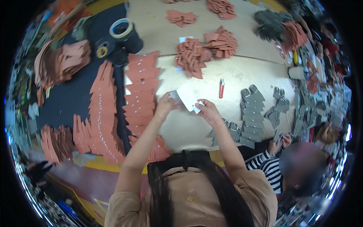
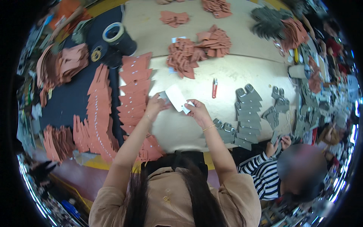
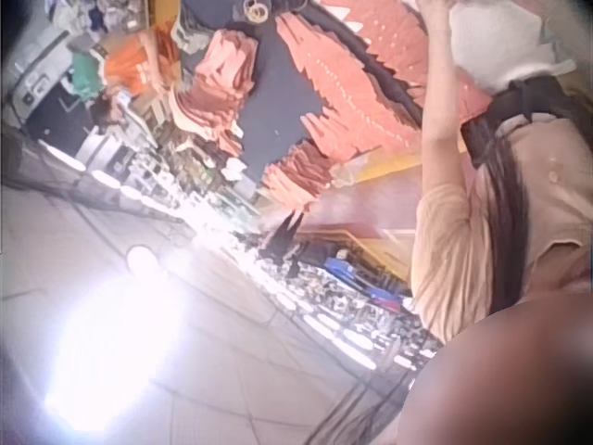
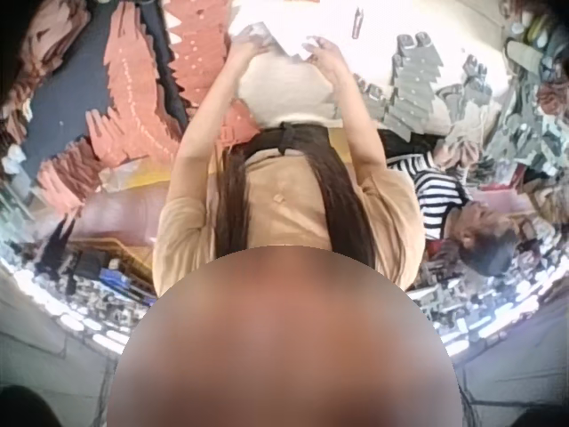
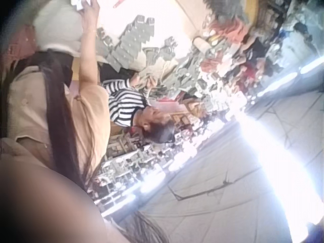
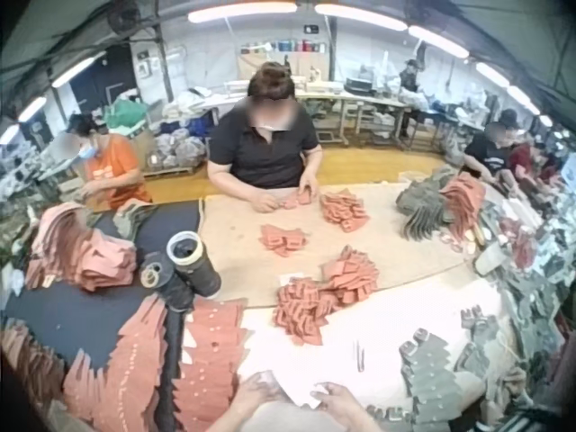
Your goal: The person gathers pink fabric pieces from a table, aligns them into stacks, and secures each stack with a rubber band. The person repeats this process to create multiple bundles and places them on the table.
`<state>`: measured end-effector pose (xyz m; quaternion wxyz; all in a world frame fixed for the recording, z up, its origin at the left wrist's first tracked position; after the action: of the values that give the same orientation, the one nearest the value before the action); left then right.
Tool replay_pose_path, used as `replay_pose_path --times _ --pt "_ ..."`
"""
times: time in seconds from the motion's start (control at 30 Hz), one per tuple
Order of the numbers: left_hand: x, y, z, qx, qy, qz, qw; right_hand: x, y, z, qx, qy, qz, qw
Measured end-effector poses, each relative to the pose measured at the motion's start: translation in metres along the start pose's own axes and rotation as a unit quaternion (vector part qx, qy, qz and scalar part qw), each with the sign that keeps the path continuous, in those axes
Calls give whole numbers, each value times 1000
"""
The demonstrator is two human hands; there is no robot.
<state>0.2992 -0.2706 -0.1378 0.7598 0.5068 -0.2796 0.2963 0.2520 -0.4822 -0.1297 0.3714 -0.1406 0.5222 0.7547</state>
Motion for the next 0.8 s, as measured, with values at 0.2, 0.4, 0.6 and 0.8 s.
replay_pose_path --times 0.2,0.4,0.6,0.8 --pt "-42 77 1 37 232 71 970 42 25 55 -8 201 -27 979" --pt "-69 131 -28 262 -31 175 949 65 45 83 -80 322 -38 943" --pt "-97 187 -18 226 102 121 961 82 68 124 -218 371 -97 898" --pt "-107 236 -18 155 145 155 965 122 90 147 -184 472 -203 838"
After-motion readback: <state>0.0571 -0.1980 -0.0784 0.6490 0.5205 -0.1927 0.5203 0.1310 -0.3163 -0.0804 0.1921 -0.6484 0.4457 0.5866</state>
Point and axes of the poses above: each hand's wrist, its own y-axis away from the middle knuckle, its own z-axis out of the palm, x = y × z, the point moved 3 cm from there along -y, towards the middle knuckle, and after that the axes turned 3 degrees about -x, right-handed, at the moved point
